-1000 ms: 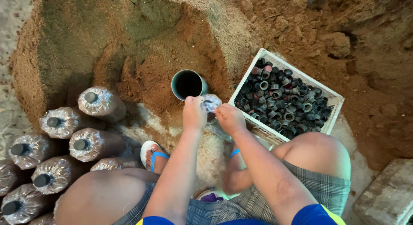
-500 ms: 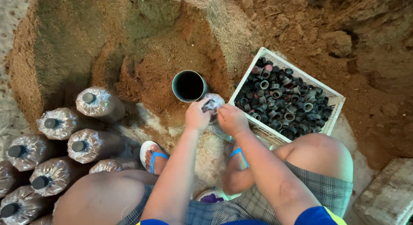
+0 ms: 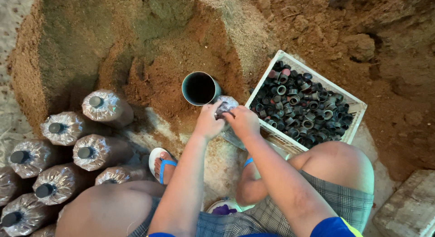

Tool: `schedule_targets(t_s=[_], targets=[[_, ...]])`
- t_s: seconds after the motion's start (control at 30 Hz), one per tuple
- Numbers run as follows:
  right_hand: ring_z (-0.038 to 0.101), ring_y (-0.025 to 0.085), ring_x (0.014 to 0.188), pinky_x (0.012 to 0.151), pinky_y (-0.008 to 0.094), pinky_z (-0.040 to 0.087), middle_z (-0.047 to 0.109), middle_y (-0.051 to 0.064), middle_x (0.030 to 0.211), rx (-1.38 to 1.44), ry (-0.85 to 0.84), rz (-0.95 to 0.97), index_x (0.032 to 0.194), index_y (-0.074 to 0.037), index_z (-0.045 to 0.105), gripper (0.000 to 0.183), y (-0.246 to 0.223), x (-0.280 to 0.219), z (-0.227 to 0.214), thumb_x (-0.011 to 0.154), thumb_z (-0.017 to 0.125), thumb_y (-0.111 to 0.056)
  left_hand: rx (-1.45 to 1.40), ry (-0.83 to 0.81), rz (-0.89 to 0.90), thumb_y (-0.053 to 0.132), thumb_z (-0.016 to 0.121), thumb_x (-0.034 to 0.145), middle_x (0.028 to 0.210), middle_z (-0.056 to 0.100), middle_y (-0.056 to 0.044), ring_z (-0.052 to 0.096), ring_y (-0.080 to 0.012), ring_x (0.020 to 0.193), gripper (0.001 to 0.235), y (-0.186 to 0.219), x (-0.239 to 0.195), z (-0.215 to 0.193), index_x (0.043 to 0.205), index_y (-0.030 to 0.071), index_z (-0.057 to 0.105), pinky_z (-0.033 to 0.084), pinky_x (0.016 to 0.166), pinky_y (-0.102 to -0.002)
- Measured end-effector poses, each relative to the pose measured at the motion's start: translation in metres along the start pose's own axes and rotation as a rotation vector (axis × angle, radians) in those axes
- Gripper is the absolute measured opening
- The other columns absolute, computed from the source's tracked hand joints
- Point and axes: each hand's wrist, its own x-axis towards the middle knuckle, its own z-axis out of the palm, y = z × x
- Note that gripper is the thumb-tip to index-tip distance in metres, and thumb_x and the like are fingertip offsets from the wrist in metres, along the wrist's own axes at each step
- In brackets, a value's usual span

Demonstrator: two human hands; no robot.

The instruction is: The person sits on the floor and fills clear plastic bottles with brown granular material using a cylindrical metal scoop. They then place a black cap on each bottle and set it aside with others.

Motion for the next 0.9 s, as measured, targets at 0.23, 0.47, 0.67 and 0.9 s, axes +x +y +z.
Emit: schedule_targets(t_s=[0.23, 0.47, 0.67, 0.9], targets=[[0.070, 0.024, 0.077, 0.067, 0.042, 0.058, 0.062, -0.003, 0.080, -0.104, 0.169, -0.138, 0.080, -0.028, 0.068, 0.027, 0.036, 0.003, 0.054, 0.089, 0.061, -0.052, 0.095, 0.291, 0.113, 0.034, 0.062, 0.097, 0.124, 0.070, -0.002, 0.066, -0.0252, 0.121, 0.029, -0.009, 0.018, 0.027, 0.119, 0.022, 0.077, 0.055, 0.104, -0.040], [0.071, 0.023, 0.078, 0.068, 0.037, 0.059, 0.065, -0.002, 0.079, 0.009, 0.159, -0.119, 0.078, -0.025, 0.071, 0.023, 0.024, -0.009, 0.026, 0.086, 0.069, -0.047, 0.068, 0.263, -0.139, 0.050, 0.048, 0.098, 0.106, 0.070, -0.003, 0.067, -0.0263, 0.112, 0.038, -0.005, 0.028, 0.034, 0.099, 0.022, 0.074, 0.053, 0.103, -0.041], [0.070, 0.027, 0.074, 0.064, 0.037, 0.056, 0.062, 0.000, 0.072, 0.060, 0.131, -0.072, 0.069, -0.022, 0.067, 0.041, 0.012, -0.006, 0.005, 0.092, 0.062, -0.055, 0.133, 0.224, -0.164, 0.052, 0.055, 0.092, 0.096, 0.072, -0.009, 0.069, -0.0333, 0.106, 0.041, 0.022, 0.015, 0.007, 0.091, 0.017, 0.076, 0.055, 0.097, -0.046], [0.070, 0.028, 0.078, 0.067, 0.038, 0.057, 0.064, 0.004, 0.075, 0.136, 0.132, -0.156, 0.071, -0.018, 0.067, 0.040, 0.021, -0.002, 0.009, 0.090, 0.068, -0.054, -0.031, 0.163, -0.300, 0.063, 0.064, 0.085, 0.095, 0.076, -0.002, 0.069, -0.0285, 0.110, 0.040, 0.022, 0.019, -0.003, 0.090, 0.026, 0.079, 0.056, 0.098, -0.041]])
